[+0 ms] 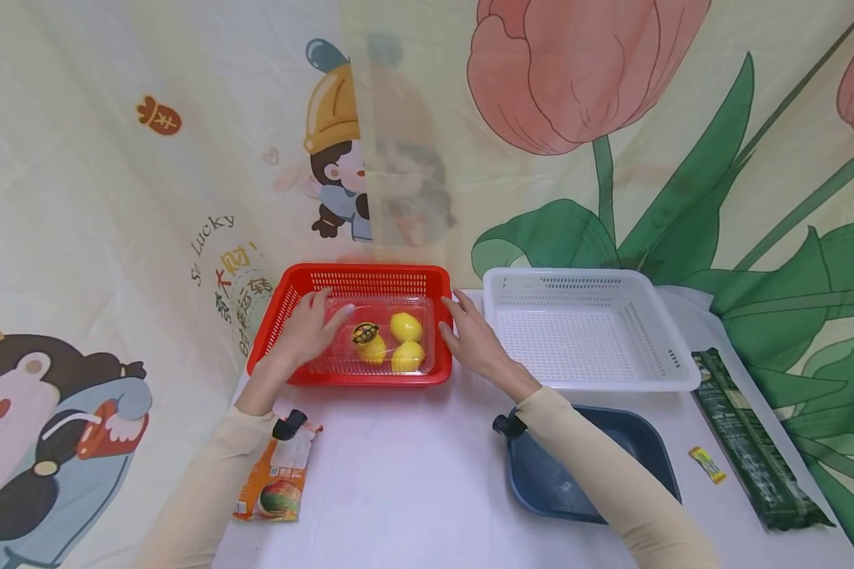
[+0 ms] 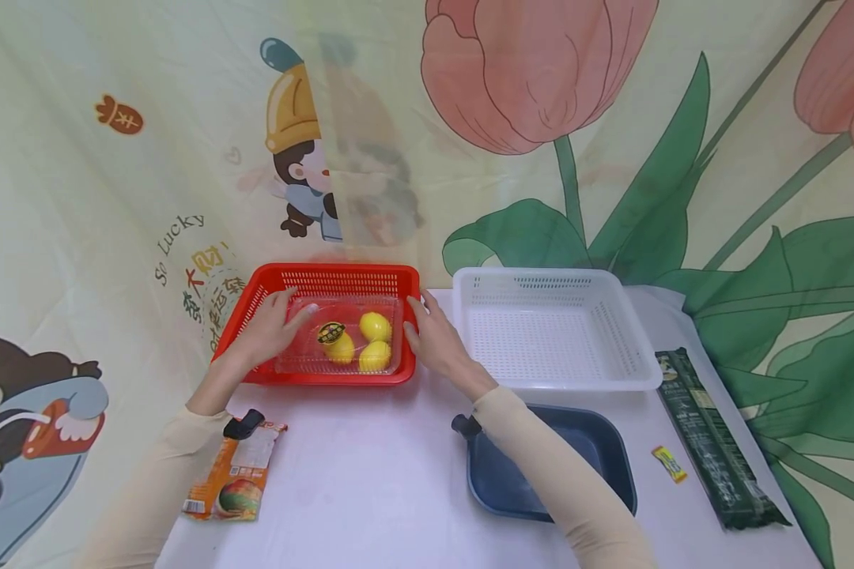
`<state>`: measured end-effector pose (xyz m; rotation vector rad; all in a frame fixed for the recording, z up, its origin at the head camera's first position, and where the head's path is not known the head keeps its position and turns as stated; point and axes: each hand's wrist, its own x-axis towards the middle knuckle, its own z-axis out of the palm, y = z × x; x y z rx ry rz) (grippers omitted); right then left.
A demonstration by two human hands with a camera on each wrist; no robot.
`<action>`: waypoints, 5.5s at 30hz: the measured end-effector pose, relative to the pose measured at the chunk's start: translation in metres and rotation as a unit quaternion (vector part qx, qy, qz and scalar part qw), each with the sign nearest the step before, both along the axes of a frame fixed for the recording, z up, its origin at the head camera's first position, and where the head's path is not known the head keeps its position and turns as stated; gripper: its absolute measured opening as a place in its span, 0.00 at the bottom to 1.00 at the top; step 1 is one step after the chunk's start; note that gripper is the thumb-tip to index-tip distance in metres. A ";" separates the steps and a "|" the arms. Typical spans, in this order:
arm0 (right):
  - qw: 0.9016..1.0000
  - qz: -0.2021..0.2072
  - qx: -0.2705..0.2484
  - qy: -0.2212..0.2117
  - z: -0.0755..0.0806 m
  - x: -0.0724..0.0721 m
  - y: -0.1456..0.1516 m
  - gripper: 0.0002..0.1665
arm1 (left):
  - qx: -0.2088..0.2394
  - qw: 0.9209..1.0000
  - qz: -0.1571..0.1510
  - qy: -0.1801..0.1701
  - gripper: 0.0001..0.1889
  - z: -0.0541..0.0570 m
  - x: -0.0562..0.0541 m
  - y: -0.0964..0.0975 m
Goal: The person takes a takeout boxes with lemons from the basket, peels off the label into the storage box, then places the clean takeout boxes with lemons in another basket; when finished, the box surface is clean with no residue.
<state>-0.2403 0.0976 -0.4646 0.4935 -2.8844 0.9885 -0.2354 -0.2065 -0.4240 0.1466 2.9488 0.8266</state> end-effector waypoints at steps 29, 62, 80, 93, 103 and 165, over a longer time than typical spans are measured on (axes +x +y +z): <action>0.998 -0.019 -0.018 -0.050 -0.014 0.006 -0.002 0.40 | 0.116 0.934 0.073 -0.329 0.50 0.039 -0.060 -0.015; 0.997 -0.004 0.000 -0.074 -0.024 0.004 -0.002 0.41 | 0.372 0.816 0.092 -0.433 0.34 -0.005 -0.075 -0.035; 0.998 -0.002 -0.004 -0.069 -0.023 0.007 -0.006 0.41 | 0.411 0.803 0.110 -0.417 0.35 -0.010 -0.072 -0.040; 0.998 -0.004 -0.004 -0.069 -0.023 0.008 -0.010 0.41 | 0.421 0.811 0.097 -0.394 0.31 -0.003 -0.067 -0.054; 0.997 -0.010 -0.015 -0.080 -0.023 0.008 -0.008 0.41 | 0.421 0.812 0.123 -0.386 0.32 0.020 -0.066 -0.060; 0.999 0.020 -0.021 -0.036 -0.027 -0.001 0.003 0.39 | 0.415 0.846 -0.004 -0.336 0.38 -0.001 0.120 -0.053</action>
